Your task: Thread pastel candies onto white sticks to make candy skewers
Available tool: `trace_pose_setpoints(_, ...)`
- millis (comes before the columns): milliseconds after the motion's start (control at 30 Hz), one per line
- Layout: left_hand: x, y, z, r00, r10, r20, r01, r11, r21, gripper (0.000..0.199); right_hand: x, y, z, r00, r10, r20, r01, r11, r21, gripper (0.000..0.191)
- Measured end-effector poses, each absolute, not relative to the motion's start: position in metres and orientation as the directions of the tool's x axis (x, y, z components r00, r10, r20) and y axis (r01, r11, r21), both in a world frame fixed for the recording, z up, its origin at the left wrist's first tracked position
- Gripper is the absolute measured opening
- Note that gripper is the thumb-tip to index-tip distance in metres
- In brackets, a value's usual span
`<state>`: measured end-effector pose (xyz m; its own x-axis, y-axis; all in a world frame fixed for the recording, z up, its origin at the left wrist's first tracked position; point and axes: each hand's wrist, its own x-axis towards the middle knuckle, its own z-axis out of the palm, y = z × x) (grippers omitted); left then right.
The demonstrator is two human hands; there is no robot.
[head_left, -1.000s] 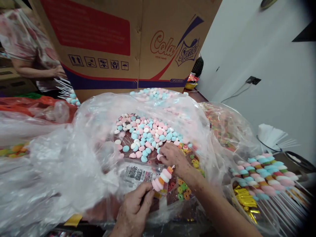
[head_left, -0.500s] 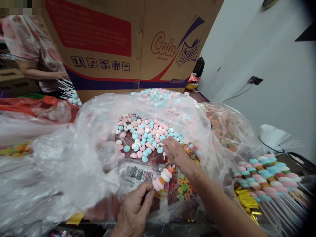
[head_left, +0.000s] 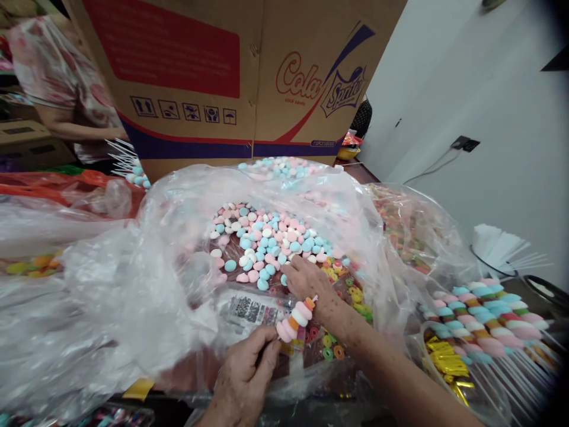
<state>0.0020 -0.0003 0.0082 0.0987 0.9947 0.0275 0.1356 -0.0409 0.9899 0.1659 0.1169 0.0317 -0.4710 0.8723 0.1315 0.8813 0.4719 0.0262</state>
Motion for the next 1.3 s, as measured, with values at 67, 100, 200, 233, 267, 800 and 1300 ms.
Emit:
trace_pose_setpoints(67,0.002,0.0,0.009,0.099,0.995,0.03,0.14,-0.044,0.989,0.025,0.167,0.112,0.032,-0.501,0.852,0.15,0.864,0.502,0.037,0.022)
trace_pose_setpoints(100,0.002,0.0,0.009,0.097,0.995,0.032,0.14,-0.046,0.989,0.025,0.168,0.11,0.032,-0.516,0.841,0.161,0.855,0.517,0.039,0.021)
trace_pose_setpoints(200,0.002,-0.001,0.01,0.079,0.996,0.034,0.116,-0.043,0.992,0.025,0.17,0.106,0.029,-0.536,0.821,0.195,0.841,0.54,0.035,0.017)
trace_pose_setpoints(233,0.003,-0.001,0.01,0.071,0.997,0.028,0.099,-0.035,0.995,0.025,0.17,0.105,0.027,-0.533,0.82,0.208,0.842,0.539,0.03,0.015)
trace_pose_setpoints(267,0.003,-0.001,0.009,0.059,0.998,0.021,0.08,-0.026,0.996,0.024,0.171,0.103,0.025,-0.529,0.82,0.22,0.843,0.538,0.021,0.014)
trace_pose_setpoints(800,0.003,0.0,-0.006,-0.135,0.988,-0.073,-0.051,0.067,0.996,0.03,0.183,0.111,0.029,-0.498,0.799,0.337,0.799,0.573,-0.18,0.02)
trace_pose_setpoints(1300,0.005,0.002,0.002,-0.149,0.978,-0.144,-0.175,0.117,0.978,0.032,0.184,0.108,0.018,-0.527,0.785,0.325,0.78,0.599,-0.182,0.015)
